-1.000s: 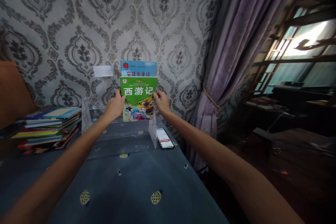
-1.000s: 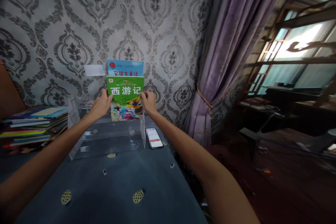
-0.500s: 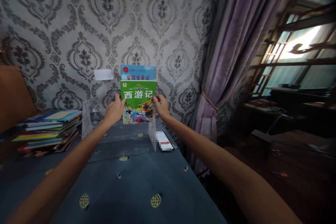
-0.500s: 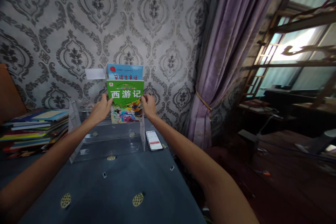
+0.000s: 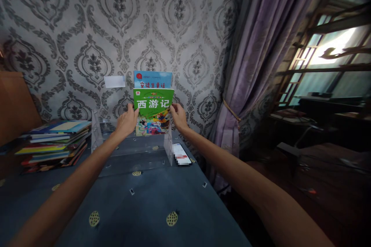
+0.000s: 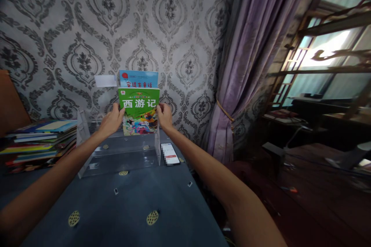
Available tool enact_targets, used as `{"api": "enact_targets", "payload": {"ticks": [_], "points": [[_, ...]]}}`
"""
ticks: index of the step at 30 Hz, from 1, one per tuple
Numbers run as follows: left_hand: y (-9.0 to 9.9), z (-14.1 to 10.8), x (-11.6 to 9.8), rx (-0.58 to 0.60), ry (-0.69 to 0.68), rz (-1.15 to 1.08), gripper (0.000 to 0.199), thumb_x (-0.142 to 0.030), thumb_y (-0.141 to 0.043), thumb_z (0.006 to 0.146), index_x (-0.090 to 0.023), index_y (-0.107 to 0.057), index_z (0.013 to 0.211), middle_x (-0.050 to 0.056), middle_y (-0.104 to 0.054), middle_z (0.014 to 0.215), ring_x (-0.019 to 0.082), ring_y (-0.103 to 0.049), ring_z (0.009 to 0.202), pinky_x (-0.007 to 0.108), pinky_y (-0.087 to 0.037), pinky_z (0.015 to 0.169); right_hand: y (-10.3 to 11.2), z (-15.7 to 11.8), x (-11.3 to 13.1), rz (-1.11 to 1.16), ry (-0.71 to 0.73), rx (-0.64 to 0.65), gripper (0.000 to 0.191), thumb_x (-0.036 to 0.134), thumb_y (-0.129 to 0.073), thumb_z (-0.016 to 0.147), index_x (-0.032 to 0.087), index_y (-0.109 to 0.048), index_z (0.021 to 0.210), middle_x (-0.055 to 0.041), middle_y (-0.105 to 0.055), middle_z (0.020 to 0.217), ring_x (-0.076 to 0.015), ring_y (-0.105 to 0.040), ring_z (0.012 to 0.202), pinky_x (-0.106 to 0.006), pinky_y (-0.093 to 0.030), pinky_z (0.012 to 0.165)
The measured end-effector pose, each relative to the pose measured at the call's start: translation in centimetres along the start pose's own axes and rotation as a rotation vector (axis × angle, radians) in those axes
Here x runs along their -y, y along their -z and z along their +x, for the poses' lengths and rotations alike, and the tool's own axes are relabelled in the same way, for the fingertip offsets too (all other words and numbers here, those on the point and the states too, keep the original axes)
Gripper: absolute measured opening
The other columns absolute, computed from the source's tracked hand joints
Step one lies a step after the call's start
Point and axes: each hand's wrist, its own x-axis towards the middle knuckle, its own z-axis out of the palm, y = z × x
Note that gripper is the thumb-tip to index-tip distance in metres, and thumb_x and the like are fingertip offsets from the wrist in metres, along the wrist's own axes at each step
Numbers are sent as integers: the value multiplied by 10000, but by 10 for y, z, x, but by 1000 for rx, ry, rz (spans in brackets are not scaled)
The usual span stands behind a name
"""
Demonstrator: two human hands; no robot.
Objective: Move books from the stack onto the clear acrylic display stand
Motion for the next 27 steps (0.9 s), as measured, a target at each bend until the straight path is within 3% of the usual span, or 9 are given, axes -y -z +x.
{"api": "enact_targets", "payload": {"ticks": [8, 18, 27], "points": [[-2, 0, 1, -7, -8, 9, 397, -406, -231, 1061, -156, -427, 1300, 186, -744, 1036, 359, -726, 1011, 416, -520, 832, -1, -1, 3, -16, -2, 6, 367, 482, -497, 915, 186, -661, 1058, -117, -737, 1033, -264, -673, 961, -414, -528, 893], [-4, 3, 3, 7, -12, 10, 396, -362, -216, 1065, -158, -446, 1315, 175, -744, 1081, 332, -715, 1061, 382, -504, 856, 2, -2, 9, -64, -6, 28, 360, 488, -478, 907, 186, -673, 907, -94, -722, 931, -254, -640, 917, -379, -492, 870], [-6, 4, 5, 8, -28, 17, 417, -383, -230, 1058, -154, -458, 1322, 173, -750, 1053, 337, -721, 1029, 389, -509, 863, 2, -6, 6, -48, -33, -1, 410, 530, -455, 938, 185, -675, 966, -102, -732, 981, -252, -647, 931, -372, -506, 867]]}}
